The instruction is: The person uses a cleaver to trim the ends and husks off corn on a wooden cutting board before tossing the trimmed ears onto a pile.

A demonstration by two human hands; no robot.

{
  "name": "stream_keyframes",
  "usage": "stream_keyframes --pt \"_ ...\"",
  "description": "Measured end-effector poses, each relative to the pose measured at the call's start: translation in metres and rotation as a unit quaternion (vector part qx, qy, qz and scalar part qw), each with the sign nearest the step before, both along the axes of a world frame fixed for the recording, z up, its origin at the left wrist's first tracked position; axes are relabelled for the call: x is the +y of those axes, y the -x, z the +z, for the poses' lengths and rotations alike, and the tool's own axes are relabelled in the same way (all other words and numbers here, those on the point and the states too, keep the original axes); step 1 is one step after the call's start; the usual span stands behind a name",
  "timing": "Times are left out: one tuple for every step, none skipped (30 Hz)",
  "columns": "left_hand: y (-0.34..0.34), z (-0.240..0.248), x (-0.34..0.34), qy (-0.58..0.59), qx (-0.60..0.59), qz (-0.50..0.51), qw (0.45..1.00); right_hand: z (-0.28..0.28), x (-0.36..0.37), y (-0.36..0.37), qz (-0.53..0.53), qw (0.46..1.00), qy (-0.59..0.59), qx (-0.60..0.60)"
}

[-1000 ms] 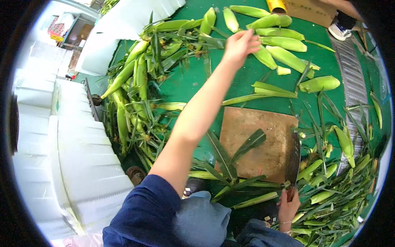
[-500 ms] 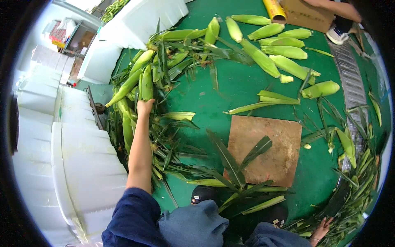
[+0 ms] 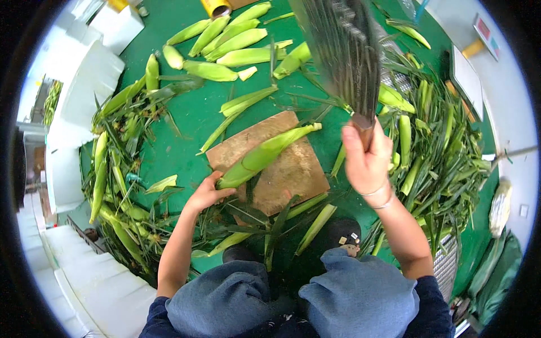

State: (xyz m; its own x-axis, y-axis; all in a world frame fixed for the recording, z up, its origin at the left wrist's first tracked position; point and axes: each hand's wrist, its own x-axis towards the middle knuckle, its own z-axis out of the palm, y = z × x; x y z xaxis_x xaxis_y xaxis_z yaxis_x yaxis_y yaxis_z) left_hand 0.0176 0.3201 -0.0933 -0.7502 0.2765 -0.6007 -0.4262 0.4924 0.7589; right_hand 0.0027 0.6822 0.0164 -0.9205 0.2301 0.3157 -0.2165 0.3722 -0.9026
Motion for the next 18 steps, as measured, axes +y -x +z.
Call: stream_keyframes --pt "0.001 -0.002 0.001 0.014 0.032 -0.008 0.999 -0.001 -0.008 0.001 0.006 0.998 0.016 0.061" --pt "0.002 -0.004 0.004 0.011 0.032 -0.014 0.999 -0.013 -0.012 -0.001 -0.007 0.993 -0.057 0.099" --pt "0.004 -0.005 0.009 0.02 0.036 -0.016 0.999 -0.046 -0.011 -0.009 -0.014 0.994 -0.042 0.096" --pt "0.005 -0.001 0.003 0.041 0.04 -0.01 0.998 -0.05 -0.025 -0.02 0.003 0.996 -0.069 -0.061" --pt "0.007 0.006 0.003 0.044 0.047 -0.013 0.998 -0.088 -0.03 -0.028 0.02 0.994 -0.057 -0.096" --pt "0.006 0.014 0.011 0.079 0.115 -0.031 0.99 -0.126 -0.026 -0.041 0.052 0.96 -0.163 -0.221" --pt "0.0 0.019 0.017 0.116 0.178 -0.044 0.976 -0.133 -0.029 -0.047 0.078 0.941 -0.126 -0.304" --pt "-0.008 0.025 0.018 0.107 0.19 0.0 0.976 -0.126 -0.038 -0.047 0.072 0.942 -0.121 -0.303" --pt "-0.021 0.022 0.018 0.092 0.17 0.04 0.98 -0.118 -0.046 -0.047 0.065 0.944 -0.117 -0.303" --pt "-0.033 0.021 0.027 0.034 0.078 0.122 0.989 -0.124 -0.046 -0.051 0.06 0.944 -0.117 -0.302" --pt "-0.045 0.021 0.04 -0.024 -0.016 0.202 0.979 -0.136 -0.047 -0.054 0.038 0.939 -0.154 -0.306" --pt "-0.053 0.019 0.066 -0.055 -0.041 0.262 0.963 -0.144 -0.044 -0.056 0.013 0.93 -0.194 -0.311" --pt "-0.062 0.022 0.083 -0.08 -0.065 0.326 0.94 -0.138 -0.044 -0.055 0.013 0.931 -0.192 -0.31" --pt "-0.064 0.022 0.083 -0.158 -0.125 0.292 0.935 -0.128 -0.042 -0.049 0.036 0.911 -0.261 -0.316" --pt "-0.068 0.018 0.078 -0.155 -0.122 0.295 0.935 -0.121 -0.039 -0.042 0.058 0.886 -0.33 -0.319" --pt "-0.072 0.014 0.066 -0.206 -0.125 0.326 0.914 -0.118 -0.023 -0.034 0.046 0.86 -0.411 -0.298" --pt "-0.08 0.005 0.054 -0.258 -0.129 0.355 0.889 -0.116 0.003 -0.026 0.054 0.843 -0.484 -0.228" --pt "-0.093 -0.014 0.031 -0.438 -0.187 0.321 0.818 -0.107 0.034 -0.028 -0.011 0.849 -0.478 -0.224"
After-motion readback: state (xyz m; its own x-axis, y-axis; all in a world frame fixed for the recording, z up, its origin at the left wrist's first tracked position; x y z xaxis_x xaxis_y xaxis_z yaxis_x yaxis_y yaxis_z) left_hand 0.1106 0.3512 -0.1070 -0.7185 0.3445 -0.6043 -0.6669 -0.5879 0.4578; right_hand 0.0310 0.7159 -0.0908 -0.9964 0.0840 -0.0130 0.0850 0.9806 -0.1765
